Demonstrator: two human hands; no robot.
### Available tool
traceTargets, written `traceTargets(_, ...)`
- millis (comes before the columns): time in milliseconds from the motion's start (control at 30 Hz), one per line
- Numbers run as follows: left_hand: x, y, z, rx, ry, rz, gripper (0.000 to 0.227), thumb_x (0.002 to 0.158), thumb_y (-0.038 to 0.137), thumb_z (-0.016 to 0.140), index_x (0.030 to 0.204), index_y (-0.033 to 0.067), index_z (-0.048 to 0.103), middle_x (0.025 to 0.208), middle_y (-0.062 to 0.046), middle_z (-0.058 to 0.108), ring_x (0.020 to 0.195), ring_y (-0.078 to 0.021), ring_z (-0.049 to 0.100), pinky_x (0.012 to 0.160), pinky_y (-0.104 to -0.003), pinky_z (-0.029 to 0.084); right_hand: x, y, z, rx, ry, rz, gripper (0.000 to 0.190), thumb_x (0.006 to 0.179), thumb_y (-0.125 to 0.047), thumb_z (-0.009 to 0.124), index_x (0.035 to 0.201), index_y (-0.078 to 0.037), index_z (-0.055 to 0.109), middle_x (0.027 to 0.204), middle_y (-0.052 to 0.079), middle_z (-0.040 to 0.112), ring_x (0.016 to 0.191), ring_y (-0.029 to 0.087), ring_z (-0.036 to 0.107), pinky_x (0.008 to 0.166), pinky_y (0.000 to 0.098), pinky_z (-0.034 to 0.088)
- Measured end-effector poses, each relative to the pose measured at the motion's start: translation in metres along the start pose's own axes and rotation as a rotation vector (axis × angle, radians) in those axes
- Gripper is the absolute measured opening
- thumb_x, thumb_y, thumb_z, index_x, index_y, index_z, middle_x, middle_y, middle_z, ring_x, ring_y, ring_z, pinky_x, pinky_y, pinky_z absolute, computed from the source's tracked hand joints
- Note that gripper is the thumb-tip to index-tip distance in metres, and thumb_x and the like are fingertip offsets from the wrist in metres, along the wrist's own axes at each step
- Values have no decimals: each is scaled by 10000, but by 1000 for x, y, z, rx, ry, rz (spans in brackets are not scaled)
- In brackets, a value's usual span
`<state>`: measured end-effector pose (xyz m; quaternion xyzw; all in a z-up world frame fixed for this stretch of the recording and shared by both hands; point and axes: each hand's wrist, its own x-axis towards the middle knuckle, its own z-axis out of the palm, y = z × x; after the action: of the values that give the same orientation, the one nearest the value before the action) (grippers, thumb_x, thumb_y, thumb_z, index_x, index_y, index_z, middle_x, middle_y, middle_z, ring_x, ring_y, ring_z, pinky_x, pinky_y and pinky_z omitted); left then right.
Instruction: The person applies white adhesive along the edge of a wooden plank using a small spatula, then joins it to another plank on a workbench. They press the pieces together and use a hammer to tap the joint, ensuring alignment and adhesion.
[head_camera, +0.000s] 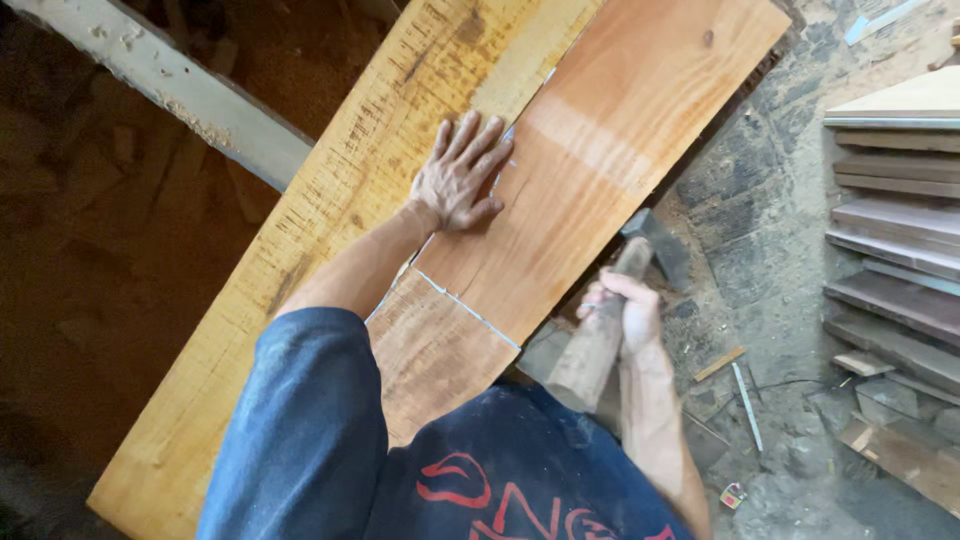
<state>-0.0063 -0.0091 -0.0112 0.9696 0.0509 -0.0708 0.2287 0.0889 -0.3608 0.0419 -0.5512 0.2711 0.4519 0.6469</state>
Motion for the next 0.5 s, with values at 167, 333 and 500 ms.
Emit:
traceTargets(167,0,-3,-7,10,-19,-5,984,832,630,617,1626,146,296,1707,-134,218,1571,-430,122,1242,-651,78,5,7,-21,93,-207,148,277,858,-128,627,1120,-53,579,738,79,558,648,212,588,596,419,529)
traceTargets(333,-19,-13,-1,8,9,28,977,920,636,654,1689,172,269,1736,-154,218,1587,-434,131,1282,-621,113,-18,26,-46,211,-259,169,288,911,-109,646,1176,-17,581,839,88,562,731,197,568,714,384,518)
traceTargets(500,-79,-21,-13,-59,-55,43,1062,848,755,665,1649,174,278,1704,-172,203,1573,-394,131,1274,-576,126,-76,55,-136,232,-17,-9,203,966,-77,662,1137,7,592,922,81,614,793,164,582,811,303,522)
